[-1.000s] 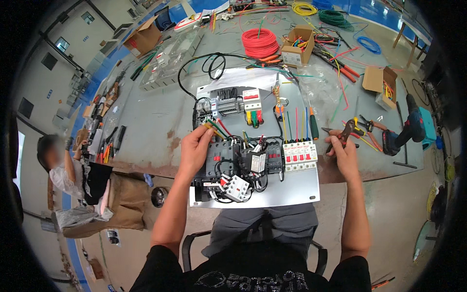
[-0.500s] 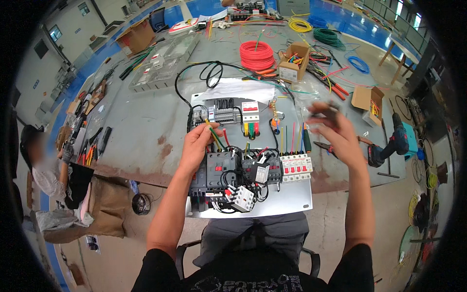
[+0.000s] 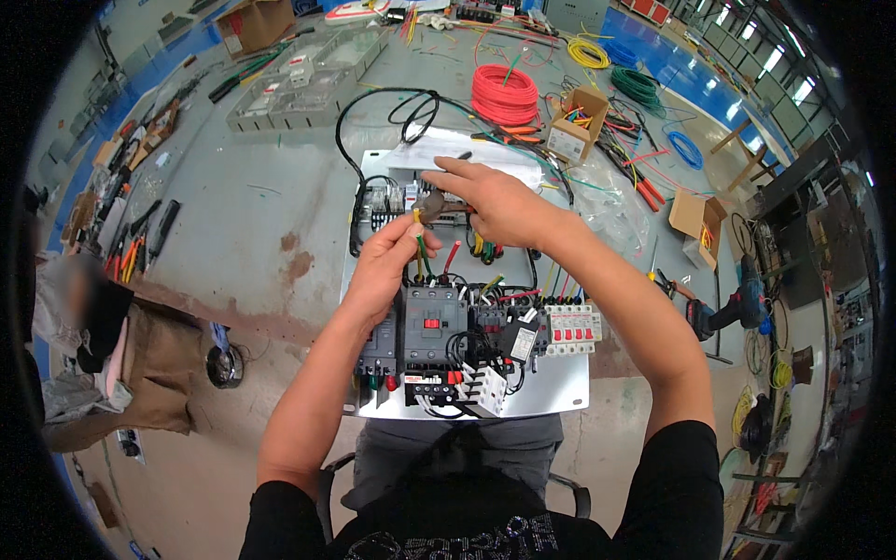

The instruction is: The person strips and connects multiple colored wires to terminals on an electrical control panel. They use pliers and a screwdriver to strip insulation, insert wires into terminal blocks, and tighten connections.

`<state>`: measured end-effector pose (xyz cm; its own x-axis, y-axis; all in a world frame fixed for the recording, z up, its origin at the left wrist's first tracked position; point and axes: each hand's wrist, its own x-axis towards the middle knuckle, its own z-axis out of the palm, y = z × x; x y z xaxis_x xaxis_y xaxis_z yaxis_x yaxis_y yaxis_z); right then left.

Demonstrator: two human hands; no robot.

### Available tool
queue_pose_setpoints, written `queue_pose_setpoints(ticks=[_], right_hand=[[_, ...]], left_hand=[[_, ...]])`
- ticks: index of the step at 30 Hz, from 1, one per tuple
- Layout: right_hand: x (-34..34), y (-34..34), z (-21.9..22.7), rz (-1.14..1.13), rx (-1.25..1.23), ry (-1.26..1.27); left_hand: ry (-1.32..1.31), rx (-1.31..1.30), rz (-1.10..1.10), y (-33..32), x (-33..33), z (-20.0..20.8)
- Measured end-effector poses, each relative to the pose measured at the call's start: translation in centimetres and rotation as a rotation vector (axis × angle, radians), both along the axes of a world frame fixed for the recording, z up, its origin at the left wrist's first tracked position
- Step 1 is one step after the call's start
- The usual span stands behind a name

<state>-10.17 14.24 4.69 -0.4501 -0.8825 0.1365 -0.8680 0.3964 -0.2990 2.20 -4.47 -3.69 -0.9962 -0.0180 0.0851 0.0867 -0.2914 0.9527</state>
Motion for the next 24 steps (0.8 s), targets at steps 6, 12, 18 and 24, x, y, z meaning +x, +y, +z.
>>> queue_pose_setpoints(ticks=[6, 12, 18, 24], right_hand=[[-0.5, -0.5, 0.8, 0.104, 0.040, -0.065], [-0.7, -1.4, 1.2, 0.125, 0.055, -0.066], [-0.6, -1.9, 0.9, 0.157, 0.047, -0.014], [-0.8, -2.2, 0.6, 0.155, 0.006, 0.045]], left_hand=[[0.029, -0.059, -0.002, -0.2, 0.3, 0.1], [0.031, -0.049, -0.017, -0.4, 0.0, -0.3], [0.009, -0.026, -0.023, -0.2, 0.2, -0.1], [0.042, -0.019, -0.024, -0.3, 0.2, 0.0]])
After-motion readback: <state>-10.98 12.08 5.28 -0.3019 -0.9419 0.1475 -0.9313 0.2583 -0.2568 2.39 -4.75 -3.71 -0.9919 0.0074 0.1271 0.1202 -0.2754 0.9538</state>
